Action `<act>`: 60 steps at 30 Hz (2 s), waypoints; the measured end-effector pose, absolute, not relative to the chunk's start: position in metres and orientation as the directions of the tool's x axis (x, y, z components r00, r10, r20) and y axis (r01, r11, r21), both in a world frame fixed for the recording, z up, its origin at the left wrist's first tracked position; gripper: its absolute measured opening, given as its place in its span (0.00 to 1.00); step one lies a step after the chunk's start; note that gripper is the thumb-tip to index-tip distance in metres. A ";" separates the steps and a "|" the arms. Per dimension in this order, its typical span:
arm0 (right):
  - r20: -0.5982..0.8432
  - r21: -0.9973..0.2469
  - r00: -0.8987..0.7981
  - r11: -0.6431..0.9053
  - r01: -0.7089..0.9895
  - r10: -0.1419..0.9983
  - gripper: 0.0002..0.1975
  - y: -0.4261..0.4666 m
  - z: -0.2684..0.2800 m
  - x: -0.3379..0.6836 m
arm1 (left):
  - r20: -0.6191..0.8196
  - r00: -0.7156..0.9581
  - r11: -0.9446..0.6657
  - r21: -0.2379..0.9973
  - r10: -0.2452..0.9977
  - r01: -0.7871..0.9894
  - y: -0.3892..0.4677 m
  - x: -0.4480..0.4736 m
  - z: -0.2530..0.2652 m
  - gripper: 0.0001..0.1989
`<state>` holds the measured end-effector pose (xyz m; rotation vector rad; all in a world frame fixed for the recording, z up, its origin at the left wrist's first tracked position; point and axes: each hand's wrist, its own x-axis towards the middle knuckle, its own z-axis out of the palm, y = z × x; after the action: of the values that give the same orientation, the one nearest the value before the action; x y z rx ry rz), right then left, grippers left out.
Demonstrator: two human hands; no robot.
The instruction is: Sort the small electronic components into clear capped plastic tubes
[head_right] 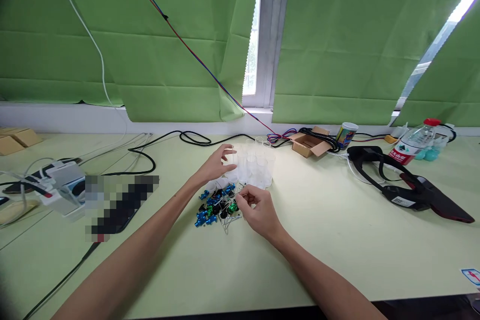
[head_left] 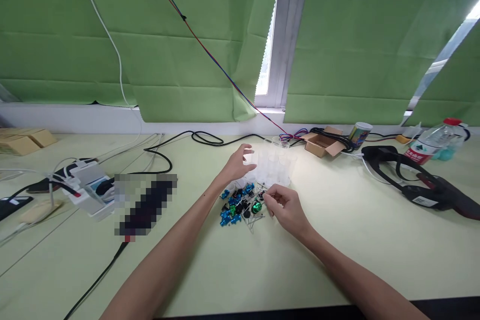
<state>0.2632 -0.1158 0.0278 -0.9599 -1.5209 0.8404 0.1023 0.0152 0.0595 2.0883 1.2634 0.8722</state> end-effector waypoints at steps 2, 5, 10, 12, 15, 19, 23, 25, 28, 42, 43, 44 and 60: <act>0.412 -0.899 -0.074 0.418 0.130 0.908 0.11 -0.115 0.028 0.263 | 0.243 0.364 -0.414 0.742 0.899 0.527 0.020 0.106 0.057 0.28; 0.406 -0.902 -0.074 0.412 0.125 0.911 0.12 -0.115 0.028 0.263 | 0.270 0.355 -0.429 0.740 0.895 0.517 0.026 0.110 0.054 0.26; 0.400 -0.905 -0.081 0.408 0.122 0.913 0.12 -0.116 0.028 0.263 | 0.314 0.331 -0.446 0.751 0.890 0.487 0.033 0.112 0.049 0.24; 0.399 -0.905 -0.082 0.407 0.122 0.913 0.12 -0.117 0.028 0.263 | 0.329 0.309 -0.445 0.763 0.892 0.470 0.033 0.111 0.048 0.22; 0.395 -0.907 -0.083 0.403 0.122 0.915 0.12 -0.117 0.029 0.263 | 0.378 0.240 -0.446 0.797 0.894 0.408 0.030 0.108 0.050 0.18; 0.396 -0.907 -0.081 0.403 0.123 0.915 0.12 -0.117 0.029 0.263 | 0.474 0.050 -0.459 0.814 0.879 0.357 0.013 0.103 0.061 0.15; 0.393 -0.912 -0.078 0.399 0.093 0.916 0.12 -0.116 0.027 0.264 | 0.659 -0.020 -0.579 0.674 0.752 0.459 -0.018 0.091 0.070 0.12; 0.382 -0.920 -0.075 0.387 0.063 0.921 0.13 -0.116 0.025 0.264 | 0.737 0.029 -0.636 0.562 0.675 0.529 -0.034 0.083 0.070 0.11; 0.371 -0.928 -0.050 0.372 0.029 0.927 0.13 -0.116 0.025 0.264 | 0.770 0.176 -0.696 0.422 0.613 0.581 -0.054 0.069 0.061 0.12; 0.332 -0.921 0.126 0.350 -0.171 0.935 0.14 -0.107 0.026 0.271 | 0.612 0.457 -0.729 0.312 0.645 0.610 -0.060 0.048 0.026 0.17; 0.327 -0.919 0.131 0.347 -0.186 0.936 0.14 -0.107 0.026 0.271 | 0.605 0.461 -0.726 0.312 0.650 0.613 -0.060 0.048 0.025 0.17; 0.320 -0.918 0.134 0.342 -0.201 0.938 0.14 -0.106 0.026 0.271 | 0.602 0.458 -0.722 0.315 0.654 0.616 -0.060 0.048 0.024 0.17; 0.279 -0.872 0.078 0.287 -0.397 0.957 0.14 -0.106 0.029 0.272 | 0.558 0.469 -0.712 0.376 0.685 0.593 -0.066 0.054 0.020 0.16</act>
<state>0.2722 -0.1062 0.0293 -0.7045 -1.0143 1.1505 0.0540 -0.0659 0.0197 2.5794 1.1286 1.0707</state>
